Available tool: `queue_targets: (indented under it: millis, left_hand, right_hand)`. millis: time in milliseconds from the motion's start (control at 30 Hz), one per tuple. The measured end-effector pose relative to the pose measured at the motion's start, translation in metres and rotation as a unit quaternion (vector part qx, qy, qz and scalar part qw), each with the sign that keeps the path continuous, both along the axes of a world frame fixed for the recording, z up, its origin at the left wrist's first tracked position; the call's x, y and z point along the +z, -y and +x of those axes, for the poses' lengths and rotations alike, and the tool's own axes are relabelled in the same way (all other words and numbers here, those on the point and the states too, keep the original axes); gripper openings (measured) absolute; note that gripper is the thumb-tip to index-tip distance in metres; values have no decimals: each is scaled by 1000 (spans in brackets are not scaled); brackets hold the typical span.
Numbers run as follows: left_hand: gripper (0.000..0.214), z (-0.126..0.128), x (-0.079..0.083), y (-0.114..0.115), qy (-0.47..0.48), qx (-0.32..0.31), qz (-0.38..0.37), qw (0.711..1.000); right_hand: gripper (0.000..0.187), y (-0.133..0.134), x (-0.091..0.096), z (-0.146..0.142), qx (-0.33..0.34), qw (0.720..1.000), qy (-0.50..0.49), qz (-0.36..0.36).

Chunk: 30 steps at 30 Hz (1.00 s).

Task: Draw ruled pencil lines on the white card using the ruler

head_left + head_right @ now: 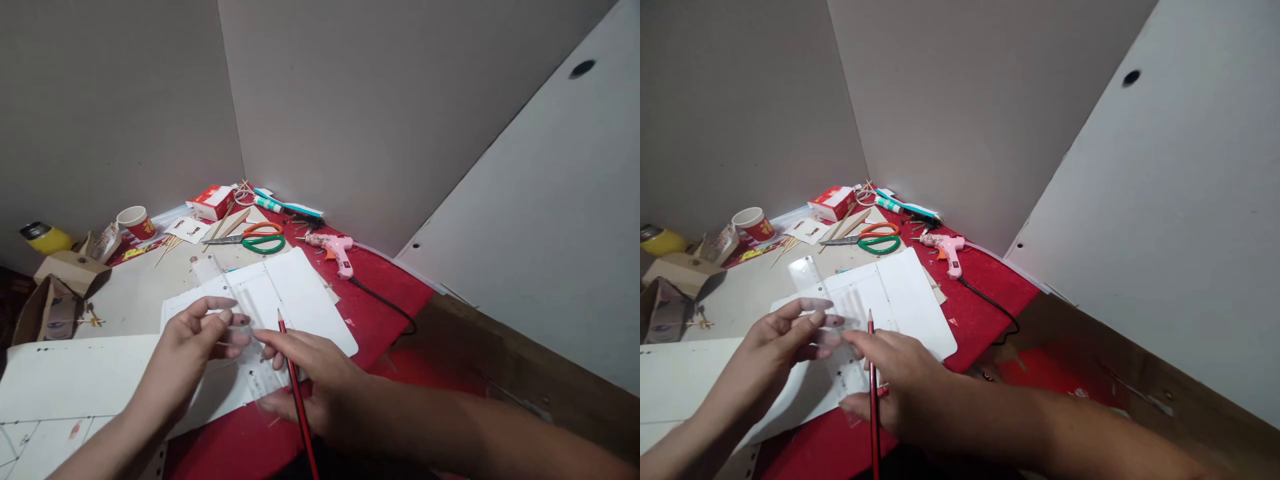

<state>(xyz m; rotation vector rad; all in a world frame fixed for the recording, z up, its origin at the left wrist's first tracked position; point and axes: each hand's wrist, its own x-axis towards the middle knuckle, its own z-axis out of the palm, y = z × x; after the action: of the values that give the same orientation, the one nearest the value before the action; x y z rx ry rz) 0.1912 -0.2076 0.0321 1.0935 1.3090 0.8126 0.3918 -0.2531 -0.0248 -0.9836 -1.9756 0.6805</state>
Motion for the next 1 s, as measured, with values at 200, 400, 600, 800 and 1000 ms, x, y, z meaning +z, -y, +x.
queue_targets:
  millis: [200, 400, 600, 800, 1000]
  left_hand:
    - [72, -29, -12, -21, -66, 22, -13, 997]
    - [84, -8, -28, -16, -113, -39, -3, 993]
    - [65, -7, -38, -20, -259, -64, 49, 962]
    - [54, -19, -34, -33, -416, -123, 133, 891]
    - [65, -62, -28, -80, -538, -97, 257, 797]
  right_hand:
    - [34, -19, 6, 37, -77, 995, -60, -23]
    - [31, -22, -18, 46, -110, 993, 3, 47]
    - [53, -14, -35, 47, -29, 985, 166, 40]
    - [79, -11, -37, 55, 39, 975, 212, 52]
    - [72, -11, -43, 72, -127, 962, 232, 64]
